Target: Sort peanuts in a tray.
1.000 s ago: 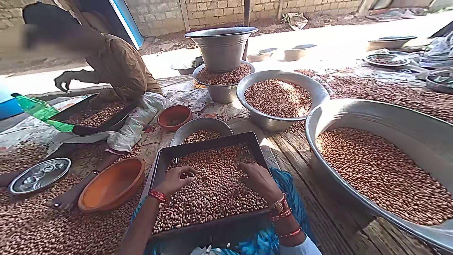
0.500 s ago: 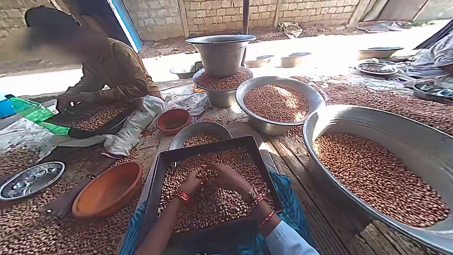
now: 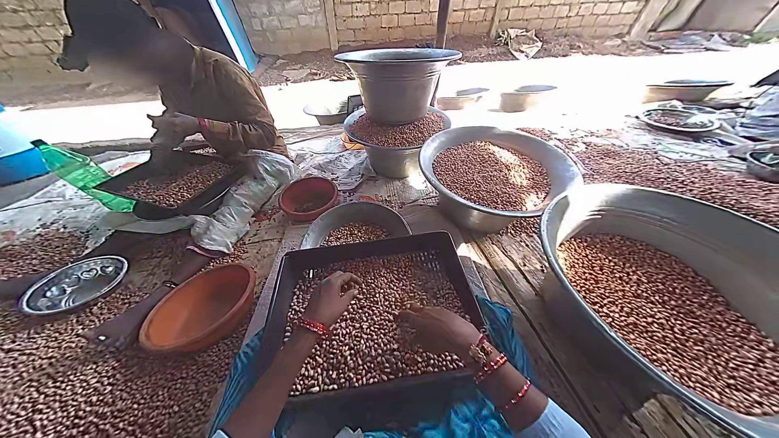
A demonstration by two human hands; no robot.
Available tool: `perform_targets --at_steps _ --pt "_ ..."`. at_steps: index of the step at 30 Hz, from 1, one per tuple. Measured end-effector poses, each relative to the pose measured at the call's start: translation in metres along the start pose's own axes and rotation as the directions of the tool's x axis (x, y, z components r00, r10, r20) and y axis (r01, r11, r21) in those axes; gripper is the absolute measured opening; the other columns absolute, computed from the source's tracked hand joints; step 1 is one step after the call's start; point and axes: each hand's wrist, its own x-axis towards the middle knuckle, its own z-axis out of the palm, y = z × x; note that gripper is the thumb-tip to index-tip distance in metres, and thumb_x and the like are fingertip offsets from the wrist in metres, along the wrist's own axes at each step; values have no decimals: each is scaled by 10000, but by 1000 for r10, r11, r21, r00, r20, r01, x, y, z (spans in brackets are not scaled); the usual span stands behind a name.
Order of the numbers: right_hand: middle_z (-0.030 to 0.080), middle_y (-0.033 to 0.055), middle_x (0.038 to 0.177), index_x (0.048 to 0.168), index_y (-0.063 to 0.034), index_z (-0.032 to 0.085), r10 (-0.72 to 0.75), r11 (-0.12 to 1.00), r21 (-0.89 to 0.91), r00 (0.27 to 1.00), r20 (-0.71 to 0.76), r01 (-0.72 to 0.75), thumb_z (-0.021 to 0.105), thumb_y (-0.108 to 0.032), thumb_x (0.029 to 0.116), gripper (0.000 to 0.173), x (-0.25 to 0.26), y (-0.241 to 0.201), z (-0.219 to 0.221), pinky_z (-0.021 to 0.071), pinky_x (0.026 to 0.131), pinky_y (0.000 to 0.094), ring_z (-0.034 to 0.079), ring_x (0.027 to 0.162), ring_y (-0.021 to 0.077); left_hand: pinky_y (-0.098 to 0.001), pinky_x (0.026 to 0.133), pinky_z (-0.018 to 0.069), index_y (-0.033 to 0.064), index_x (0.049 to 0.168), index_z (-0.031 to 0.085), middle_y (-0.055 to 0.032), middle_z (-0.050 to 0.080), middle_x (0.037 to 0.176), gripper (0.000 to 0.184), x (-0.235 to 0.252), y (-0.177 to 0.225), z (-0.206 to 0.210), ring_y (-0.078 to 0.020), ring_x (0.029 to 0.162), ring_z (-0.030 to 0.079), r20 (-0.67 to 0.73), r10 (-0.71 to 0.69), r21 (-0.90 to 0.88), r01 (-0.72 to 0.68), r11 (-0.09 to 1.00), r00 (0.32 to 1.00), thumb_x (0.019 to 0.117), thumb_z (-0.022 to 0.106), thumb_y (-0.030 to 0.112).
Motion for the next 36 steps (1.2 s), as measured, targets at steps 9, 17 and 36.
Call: perform_targets --at_steps 9,17,36 --pt "733 168 1123 1187 -62 724 133 981 181 908 -397 -65 558 -178 1037 252 -9 19 -39 509 939 570 690 1081 355 -504 1043 490 130 1260 741 -191 655 1296 274 16 49 39 -373 1270 589 112 118 255 -143 956 987 1049 574 186" --pt "720 182 1171 1175 -64 736 195 975 180 900 -389 -134 582 -197 1013 260 48 31 -43 498 969 573 667 1143 363 -510 1090 460 -4 1241 700 -236 600 1374 316 23 61 55 -393 1340 536 204 108 347 -175 921 973 1036 588 209" --pt "739 30 929 1109 23 713 -400 681 451 809 -432 577 648 -98 995 179 30 32 -30 579 778 259 684 788 61 -535 1054 483 123 1297 710 -188 635 1336 294 24 10 25 -375 1286 584 80 -31 298 5 954 996 1027 610 178"
